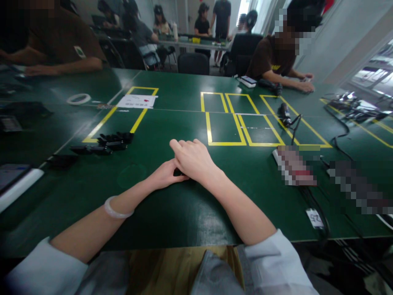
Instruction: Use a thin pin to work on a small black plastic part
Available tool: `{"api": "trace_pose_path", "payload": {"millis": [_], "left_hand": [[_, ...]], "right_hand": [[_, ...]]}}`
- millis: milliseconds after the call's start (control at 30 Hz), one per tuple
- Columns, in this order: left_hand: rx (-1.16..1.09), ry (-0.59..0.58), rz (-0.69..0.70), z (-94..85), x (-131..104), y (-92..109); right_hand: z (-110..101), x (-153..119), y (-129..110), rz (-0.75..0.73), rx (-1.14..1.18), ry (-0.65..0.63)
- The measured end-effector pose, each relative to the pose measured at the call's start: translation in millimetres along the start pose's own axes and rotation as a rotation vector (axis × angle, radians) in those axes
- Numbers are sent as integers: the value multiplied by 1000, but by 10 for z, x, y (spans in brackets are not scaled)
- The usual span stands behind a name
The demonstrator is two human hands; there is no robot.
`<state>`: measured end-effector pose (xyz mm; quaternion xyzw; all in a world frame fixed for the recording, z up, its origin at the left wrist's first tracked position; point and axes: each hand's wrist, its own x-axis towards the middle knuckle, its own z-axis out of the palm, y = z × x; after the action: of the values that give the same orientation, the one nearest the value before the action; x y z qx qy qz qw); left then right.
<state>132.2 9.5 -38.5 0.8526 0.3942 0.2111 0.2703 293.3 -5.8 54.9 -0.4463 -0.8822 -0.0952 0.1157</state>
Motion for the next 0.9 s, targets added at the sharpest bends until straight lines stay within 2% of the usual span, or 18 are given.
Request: {"api": "trace_pose_path", "payload": {"millis": [533, 733, 900], "left_hand": [[6, -7, -20, -21, -1, 35], [-3, -11, -6, -11, -5, 26], [1, -2, -10, -6, -6, 20]], "right_hand": [[-10, 15, -5, 12, -22, -40], [-12, -3, -18, -4, 0, 19], [4, 15, -3, 2, -31, -20]]}}
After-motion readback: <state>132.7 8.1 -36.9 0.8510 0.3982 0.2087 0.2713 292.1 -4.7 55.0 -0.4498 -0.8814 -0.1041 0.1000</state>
